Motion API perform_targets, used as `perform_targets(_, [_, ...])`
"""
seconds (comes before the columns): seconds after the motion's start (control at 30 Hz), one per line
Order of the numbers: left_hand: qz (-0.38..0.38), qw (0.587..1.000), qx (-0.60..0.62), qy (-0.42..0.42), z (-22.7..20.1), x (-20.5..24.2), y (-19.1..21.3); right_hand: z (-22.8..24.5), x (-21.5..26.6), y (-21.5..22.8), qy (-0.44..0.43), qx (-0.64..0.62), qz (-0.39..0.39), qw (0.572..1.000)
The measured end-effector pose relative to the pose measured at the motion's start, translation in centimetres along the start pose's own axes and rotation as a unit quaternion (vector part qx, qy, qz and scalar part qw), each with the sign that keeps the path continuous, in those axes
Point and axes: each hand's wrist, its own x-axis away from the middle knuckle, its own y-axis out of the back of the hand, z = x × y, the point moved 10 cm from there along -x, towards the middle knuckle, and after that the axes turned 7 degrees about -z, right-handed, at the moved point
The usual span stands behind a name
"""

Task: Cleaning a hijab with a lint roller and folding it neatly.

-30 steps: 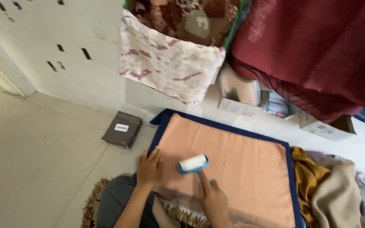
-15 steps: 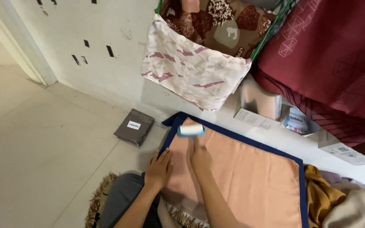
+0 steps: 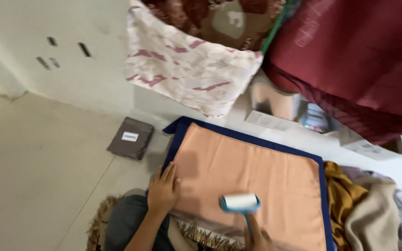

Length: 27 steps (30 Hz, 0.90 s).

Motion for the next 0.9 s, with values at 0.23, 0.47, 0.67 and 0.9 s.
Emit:
perform_targets(0.23, [0.022,1.0,-0.015,-0.008,0.4,0.1,-0.5,13.3,-16.6,2.0,0.082,0.018,-0.192,0.978])
perform_targets(0.47, [0.009,0.999,-0.036,-0.009,0.5,0.3,-0.5,16.0,-21.1,3.9,0.008,-0.032,-0.083,0.996])
perform_targets(0.67, [0.054,0.997,-0.05,-0.008,0.1,-0.2,-0.5,9.6,-8.5,3.5,0.004,-0.03,-0.004,1.0])
perform_targets(0.9, [0.038,0.999,-0.02,-0.017,0.0,-0.2,-0.6,-5.7,4.8,-1.9,0.073,-0.1,-0.148,0.981])
